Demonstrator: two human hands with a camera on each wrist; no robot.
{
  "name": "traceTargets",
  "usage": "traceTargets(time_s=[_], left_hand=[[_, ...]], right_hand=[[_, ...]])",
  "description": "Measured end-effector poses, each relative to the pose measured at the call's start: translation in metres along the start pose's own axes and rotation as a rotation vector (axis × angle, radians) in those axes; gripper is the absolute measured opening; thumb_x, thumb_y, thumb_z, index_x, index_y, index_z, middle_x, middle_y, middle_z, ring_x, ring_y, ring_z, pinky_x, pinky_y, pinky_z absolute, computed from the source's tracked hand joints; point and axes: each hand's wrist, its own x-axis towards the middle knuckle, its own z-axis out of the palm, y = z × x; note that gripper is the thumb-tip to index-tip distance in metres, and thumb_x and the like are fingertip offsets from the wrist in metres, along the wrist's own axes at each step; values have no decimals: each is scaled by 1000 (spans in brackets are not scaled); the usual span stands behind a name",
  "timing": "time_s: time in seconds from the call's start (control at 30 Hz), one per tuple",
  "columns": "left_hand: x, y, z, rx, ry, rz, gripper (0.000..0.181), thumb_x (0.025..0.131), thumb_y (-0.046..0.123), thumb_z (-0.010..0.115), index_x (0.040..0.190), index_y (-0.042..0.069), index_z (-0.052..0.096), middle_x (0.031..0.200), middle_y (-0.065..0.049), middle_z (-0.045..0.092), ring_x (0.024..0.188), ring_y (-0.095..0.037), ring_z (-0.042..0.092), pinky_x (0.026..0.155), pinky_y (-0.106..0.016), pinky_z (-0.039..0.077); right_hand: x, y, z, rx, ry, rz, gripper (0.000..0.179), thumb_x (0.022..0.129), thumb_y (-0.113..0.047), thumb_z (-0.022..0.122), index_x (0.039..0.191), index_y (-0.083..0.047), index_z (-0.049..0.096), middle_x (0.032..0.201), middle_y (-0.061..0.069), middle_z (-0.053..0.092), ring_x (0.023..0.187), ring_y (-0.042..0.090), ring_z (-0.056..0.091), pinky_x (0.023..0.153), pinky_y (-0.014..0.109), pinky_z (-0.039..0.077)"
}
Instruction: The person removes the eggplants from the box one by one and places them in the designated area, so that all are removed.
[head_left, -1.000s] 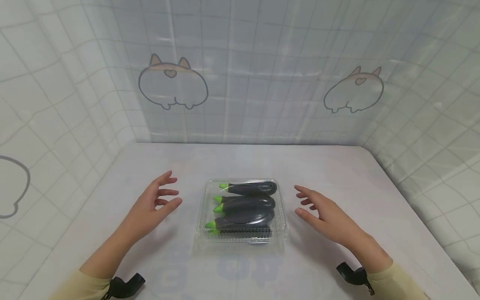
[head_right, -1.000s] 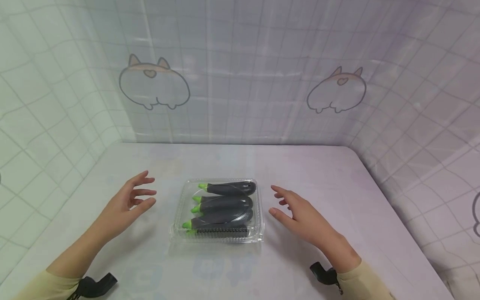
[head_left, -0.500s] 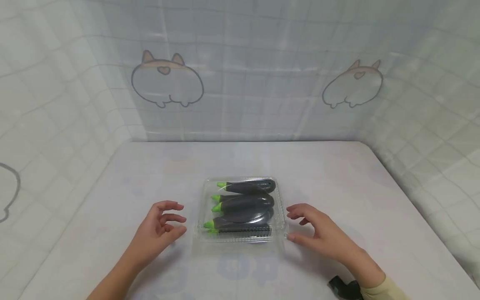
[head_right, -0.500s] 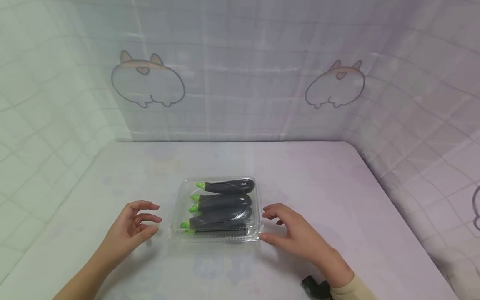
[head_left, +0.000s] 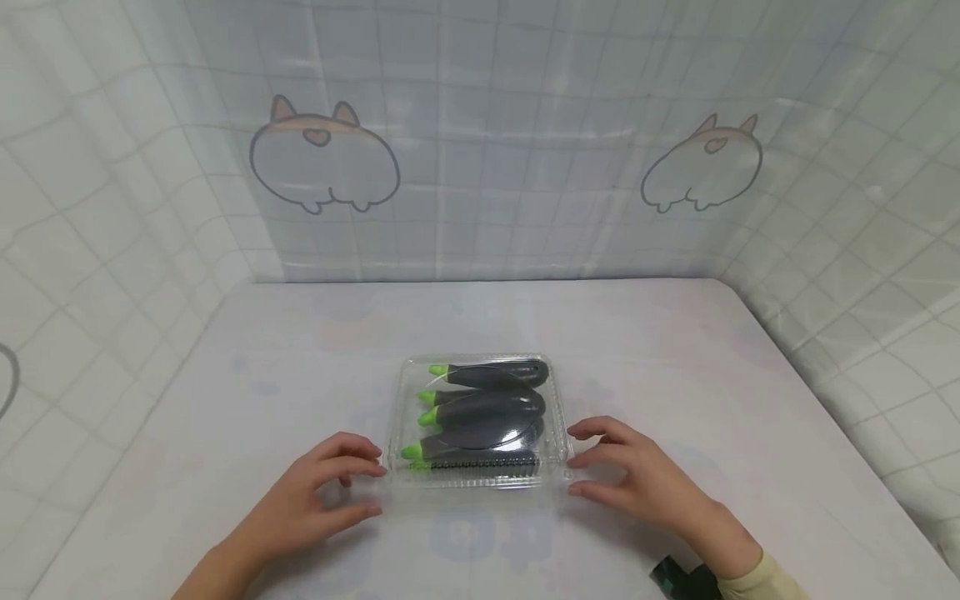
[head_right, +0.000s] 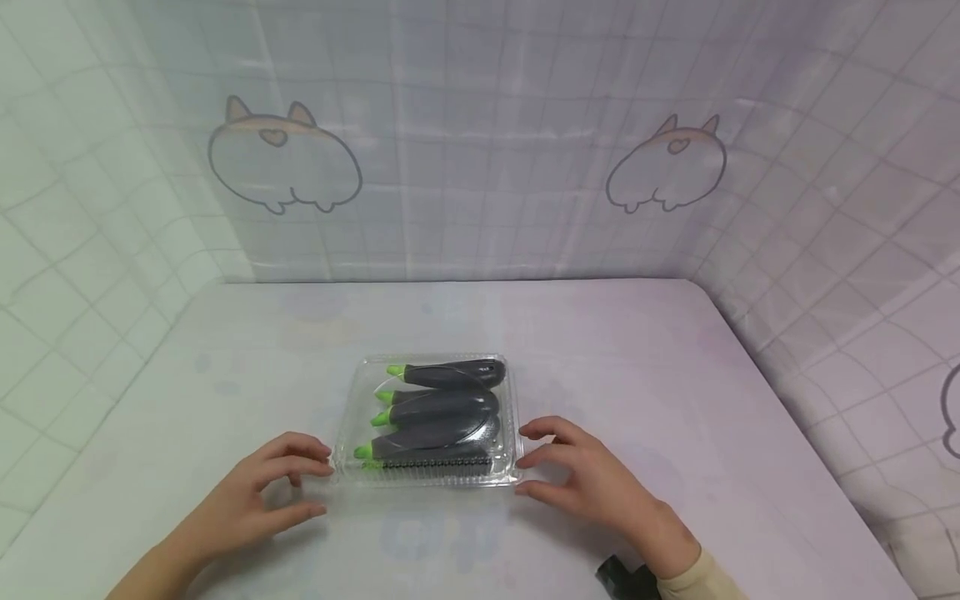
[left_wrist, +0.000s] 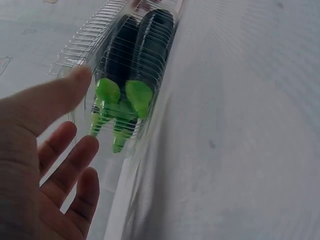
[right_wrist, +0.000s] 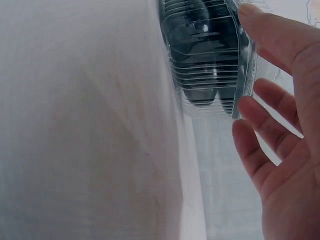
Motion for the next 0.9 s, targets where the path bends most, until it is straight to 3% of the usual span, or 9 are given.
traceTargets(time_s=[0.17,0.27,0.4,0.67,0.77,0.9], left_hand=[[11,17,-3,48,54,76,39,65,-1,88,100,13,76,112,-5,62,95,-17,60,72,-18,46],[14,20,-3,55,81,121,32,68,1,88,97,12,78,111,-6,63,90,-15,62,73,-17,47],[13,22,-3,46,88,126,30,69,0,87,96,12,79,111,-5,63,75,-8,61,69,-15,46],[4,7,1,34,61,95,36,65,-3,88,95,14,79,107,-6,63,75,-7,61,69,-16,47],[0,-1,2,41,59,91,35,66,0,88,96,14,79,107,-8,63,76,-8,62,70,-16,47],[-2,-6,3,22,49,84,35,67,0,88,97,14,79,108,-10,63,83,-13,65,77,-17,50]], right_hand=[[-2,-1,-1,-14,3,-52,18,84,-30,82,100,-23,79,124,1,60,91,12,58,78,16,46],[-2,-1,-1,-9,8,-68,16,84,-29,81,99,-22,79,123,-1,60,94,14,59,79,18,47],[0,-3,0,28,18,-118,11,85,-23,80,97,-22,79,119,-1,62,104,17,59,83,22,48],[8,-2,2,-50,57,-338,12,98,-25,64,100,-18,74,106,-5,67,106,26,59,102,30,38],[11,-4,3,-75,48,-348,11,99,-23,63,100,-16,71,102,-8,67,106,24,60,102,33,38],[12,-8,3,-87,13,-280,11,100,-24,60,99,-18,69,104,-11,65,110,21,60,103,30,36]])
